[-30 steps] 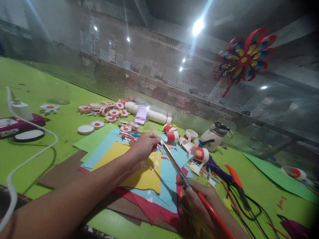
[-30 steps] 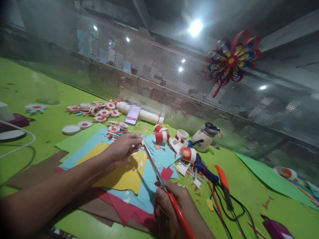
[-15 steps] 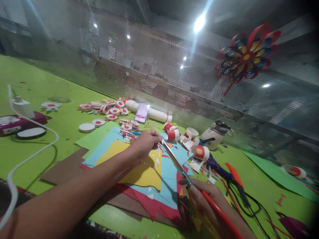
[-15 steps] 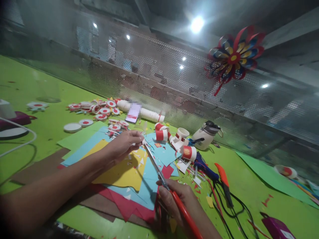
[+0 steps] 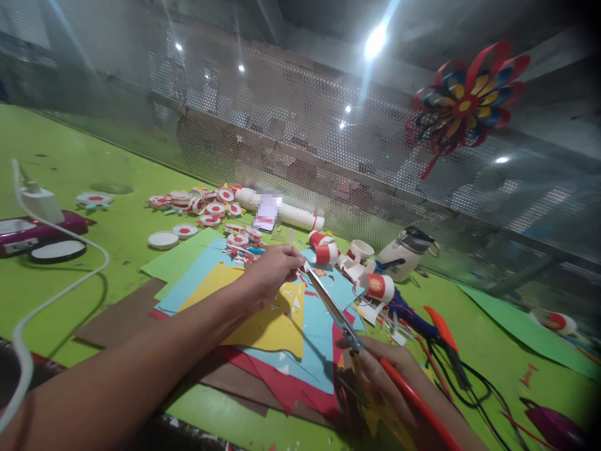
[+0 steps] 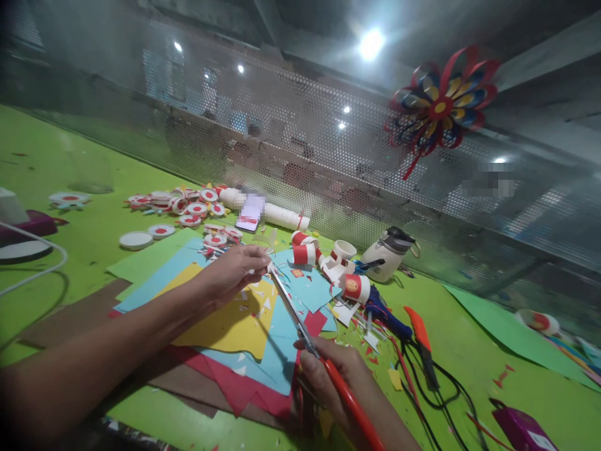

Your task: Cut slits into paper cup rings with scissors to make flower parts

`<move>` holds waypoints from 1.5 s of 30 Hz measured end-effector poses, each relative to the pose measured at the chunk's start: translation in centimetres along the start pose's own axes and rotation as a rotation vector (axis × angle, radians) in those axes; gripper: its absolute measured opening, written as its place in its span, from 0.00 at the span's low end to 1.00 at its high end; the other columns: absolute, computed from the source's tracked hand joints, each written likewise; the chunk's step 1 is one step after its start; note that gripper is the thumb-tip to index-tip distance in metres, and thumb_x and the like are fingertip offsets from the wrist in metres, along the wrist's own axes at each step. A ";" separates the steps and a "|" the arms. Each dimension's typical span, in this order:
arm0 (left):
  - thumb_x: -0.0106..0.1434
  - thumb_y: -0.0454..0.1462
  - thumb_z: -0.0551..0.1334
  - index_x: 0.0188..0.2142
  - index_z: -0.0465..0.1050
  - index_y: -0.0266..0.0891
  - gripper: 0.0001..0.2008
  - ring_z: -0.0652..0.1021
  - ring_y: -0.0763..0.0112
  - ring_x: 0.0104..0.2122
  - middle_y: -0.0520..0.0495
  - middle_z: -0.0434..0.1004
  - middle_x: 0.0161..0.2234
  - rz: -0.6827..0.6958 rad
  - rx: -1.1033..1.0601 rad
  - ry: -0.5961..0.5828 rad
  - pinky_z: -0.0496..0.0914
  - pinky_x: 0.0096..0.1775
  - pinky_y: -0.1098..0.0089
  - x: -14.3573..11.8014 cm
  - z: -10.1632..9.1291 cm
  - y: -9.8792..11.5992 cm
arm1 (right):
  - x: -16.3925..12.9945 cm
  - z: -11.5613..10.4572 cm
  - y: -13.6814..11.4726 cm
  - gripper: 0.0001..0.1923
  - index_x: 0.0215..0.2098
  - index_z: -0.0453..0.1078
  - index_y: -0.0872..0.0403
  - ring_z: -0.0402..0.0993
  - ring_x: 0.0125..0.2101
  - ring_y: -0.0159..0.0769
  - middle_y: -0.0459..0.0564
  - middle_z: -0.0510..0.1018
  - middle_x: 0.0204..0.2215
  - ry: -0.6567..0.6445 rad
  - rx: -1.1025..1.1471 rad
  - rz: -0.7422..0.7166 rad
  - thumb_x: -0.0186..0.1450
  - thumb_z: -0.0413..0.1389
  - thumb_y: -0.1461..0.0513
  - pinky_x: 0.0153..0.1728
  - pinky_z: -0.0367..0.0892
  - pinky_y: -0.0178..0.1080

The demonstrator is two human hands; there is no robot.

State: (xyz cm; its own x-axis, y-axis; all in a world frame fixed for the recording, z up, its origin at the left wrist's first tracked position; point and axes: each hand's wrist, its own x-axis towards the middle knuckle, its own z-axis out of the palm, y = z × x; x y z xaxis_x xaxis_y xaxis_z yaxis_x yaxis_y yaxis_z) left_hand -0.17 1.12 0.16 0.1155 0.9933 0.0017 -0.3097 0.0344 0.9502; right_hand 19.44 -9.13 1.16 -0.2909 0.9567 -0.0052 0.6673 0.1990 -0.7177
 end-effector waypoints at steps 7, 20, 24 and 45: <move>0.49 0.32 0.62 0.18 0.65 0.35 0.08 0.64 0.77 0.22 0.50 0.66 0.20 0.000 -0.005 -0.010 0.58 0.28 0.73 -0.1 0.0 0.1 | -0.2 0.1 0.7 0.21 0.20 0.61 0.54 0.54 0.20 0.29 0.41 0.58 0.17 -0.022 0.023 0.013 0.63 0.46 0.48 0.21 0.53 0.32; 0.50 0.31 0.61 0.18 0.65 0.34 0.07 0.64 0.78 0.21 0.52 0.64 0.20 -0.030 0.013 0.012 0.58 0.28 0.74 -0.1 0.1 0.2 | -0.1 0.1 0.6 0.20 0.23 0.61 0.54 0.51 0.20 0.29 0.40 0.55 0.18 -0.058 0.033 -0.001 0.65 0.44 0.50 0.22 0.49 0.32; 0.49 0.31 0.62 0.19 0.66 0.34 0.06 0.64 0.78 0.22 0.51 0.65 0.20 -0.037 0.028 0.020 0.59 0.28 0.74 0.0 0.0 0.2 | -0.2 0.0 0.4 0.21 0.24 0.60 0.54 0.49 0.20 0.29 0.40 0.54 0.19 -0.093 0.053 -0.017 0.66 0.43 0.49 0.21 0.47 0.32; 0.49 0.27 0.58 0.16 0.62 0.35 0.09 0.59 0.81 0.16 0.56 0.59 0.15 0.065 -0.145 0.145 0.57 0.23 0.74 1.4 -0.7 -0.7 | -0.3 0.3 0.2 0.21 0.30 0.68 0.55 0.59 0.19 0.30 0.43 0.65 0.18 -0.218 0.019 -0.091 0.64 0.43 0.48 0.21 0.54 0.31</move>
State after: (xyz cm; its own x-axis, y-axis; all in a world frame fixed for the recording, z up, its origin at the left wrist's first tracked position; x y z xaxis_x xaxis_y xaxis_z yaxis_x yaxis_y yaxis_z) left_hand -0.41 2.59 -0.73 -0.0426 0.9991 0.0067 -0.4454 -0.0250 0.8950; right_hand 19.44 -9.42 0.79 -0.4914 0.8664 -0.0888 0.6194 0.2760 -0.7350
